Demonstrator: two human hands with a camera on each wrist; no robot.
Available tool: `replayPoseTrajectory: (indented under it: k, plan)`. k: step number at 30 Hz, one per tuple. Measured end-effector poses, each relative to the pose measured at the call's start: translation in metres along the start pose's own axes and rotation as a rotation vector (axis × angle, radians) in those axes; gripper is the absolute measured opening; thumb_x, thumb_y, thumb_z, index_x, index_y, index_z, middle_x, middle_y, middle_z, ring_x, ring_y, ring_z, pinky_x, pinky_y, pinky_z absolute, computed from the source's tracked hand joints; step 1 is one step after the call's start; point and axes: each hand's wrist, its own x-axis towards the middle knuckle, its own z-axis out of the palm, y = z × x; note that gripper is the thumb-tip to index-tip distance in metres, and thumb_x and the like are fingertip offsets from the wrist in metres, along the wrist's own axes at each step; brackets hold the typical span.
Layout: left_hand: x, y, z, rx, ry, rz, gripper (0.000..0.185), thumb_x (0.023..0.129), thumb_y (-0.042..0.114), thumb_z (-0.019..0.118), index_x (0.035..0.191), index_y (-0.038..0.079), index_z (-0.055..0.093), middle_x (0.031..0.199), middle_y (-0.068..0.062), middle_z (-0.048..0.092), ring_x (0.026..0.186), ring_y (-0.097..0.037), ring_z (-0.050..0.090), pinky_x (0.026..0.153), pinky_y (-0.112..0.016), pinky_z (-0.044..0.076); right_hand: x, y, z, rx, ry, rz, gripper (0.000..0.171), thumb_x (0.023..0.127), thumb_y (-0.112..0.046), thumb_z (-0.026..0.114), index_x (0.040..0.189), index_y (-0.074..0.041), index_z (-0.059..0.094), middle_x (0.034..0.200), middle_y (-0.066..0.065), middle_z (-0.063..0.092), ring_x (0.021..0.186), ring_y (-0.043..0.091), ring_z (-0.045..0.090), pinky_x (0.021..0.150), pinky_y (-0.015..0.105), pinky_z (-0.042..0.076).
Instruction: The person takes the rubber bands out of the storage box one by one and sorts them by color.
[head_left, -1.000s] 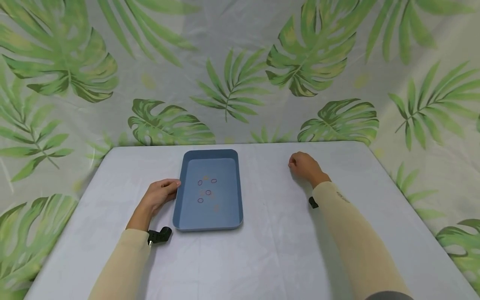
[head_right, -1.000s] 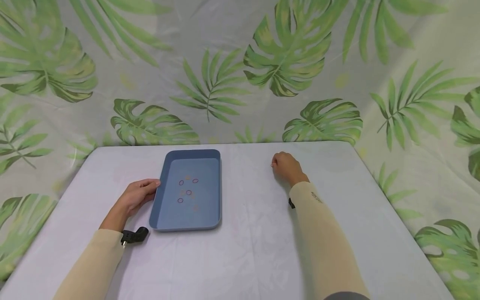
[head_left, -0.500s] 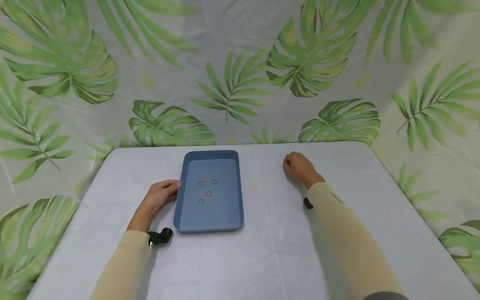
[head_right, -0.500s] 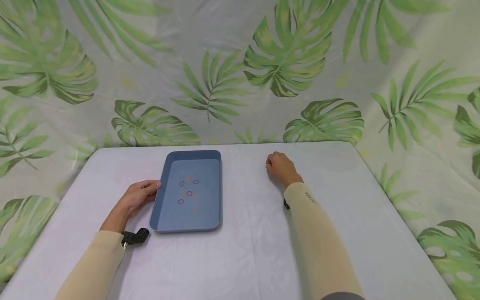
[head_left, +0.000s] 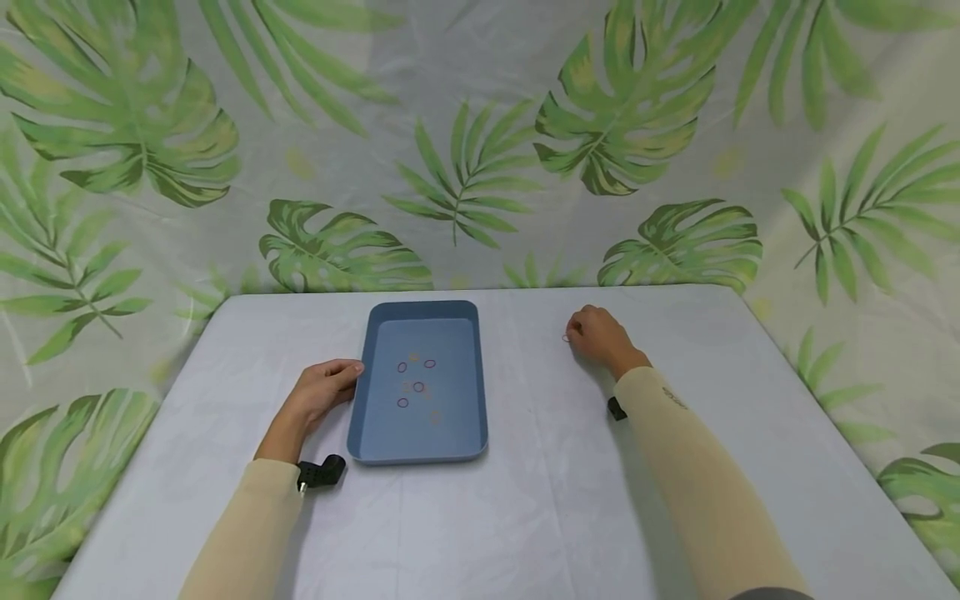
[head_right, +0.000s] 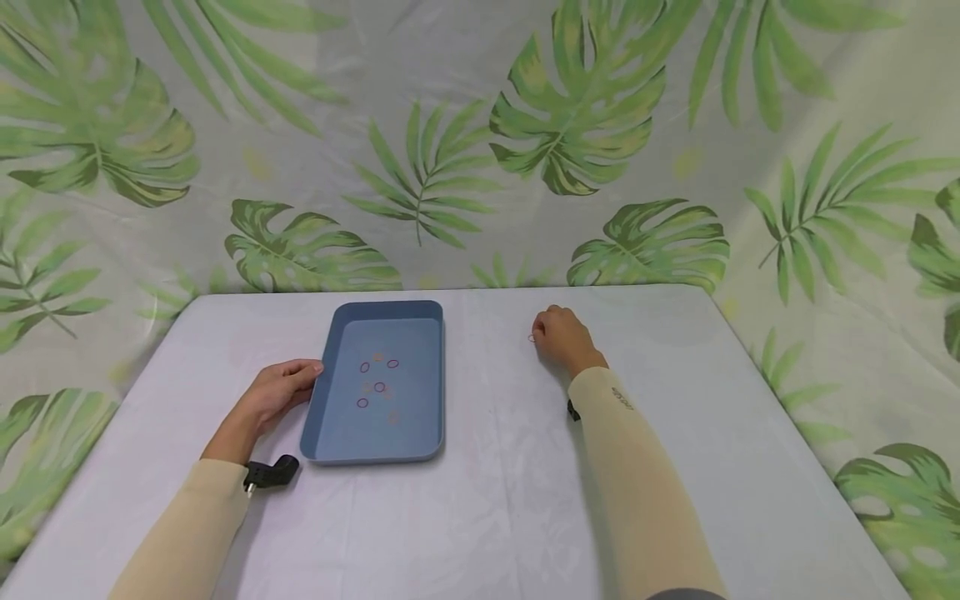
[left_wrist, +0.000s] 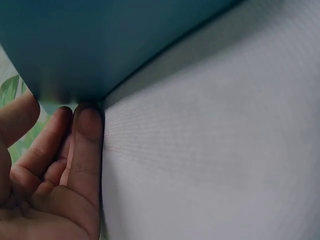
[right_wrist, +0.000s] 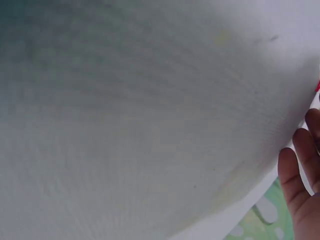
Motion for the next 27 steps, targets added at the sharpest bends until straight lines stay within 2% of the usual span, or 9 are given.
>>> replayPoseTrajectory:
  k: [8,18,27]
  plan:
    - [0.0,-0.001,0.001,0.011,0.011,0.007,0.047,0.103,0.028,0.055,0.139,-0.002,0.053,0.146,-0.022,0.052,0.12,-0.014,0.058,0.102,-0.027,0.053,0.0,-0.001,0.0,0.026,0.003,0.016,0.022,0.097,-0.013,0.052,0.095,-0.001,0.07,0.097,0.017,0.064,0.089,0.03,0.057,0.085,0.046,0.051]
    - [0.0,0.0,0.002,0.01,0.032,0.001,0.046,0.103,0.028,0.054,0.139,-0.001,0.054,0.145,-0.021,0.052,0.12,-0.016,0.059,0.103,-0.03,0.053,0.002,-0.015,-0.007,0.177,-0.012,0.091,0.024,0.098,-0.013,0.052,0.108,0.002,0.067,0.112,0.021,0.064,0.1,0.033,0.058,0.091,0.047,0.05]
    - [0.0,-0.001,0.003,0.011,0.041,-0.004,0.046,0.103,0.028,0.055,0.138,-0.001,0.055,0.145,-0.02,0.053,0.122,-0.016,0.058,0.101,-0.027,0.053,0.021,-0.054,-0.012,0.251,-0.013,-0.005,0.027,0.101,-0.016,0.052,0.116,-0.001,0.067,0.118,0.019,0.065,0.106,0.034,0.06,0.091,0.047,0.052]
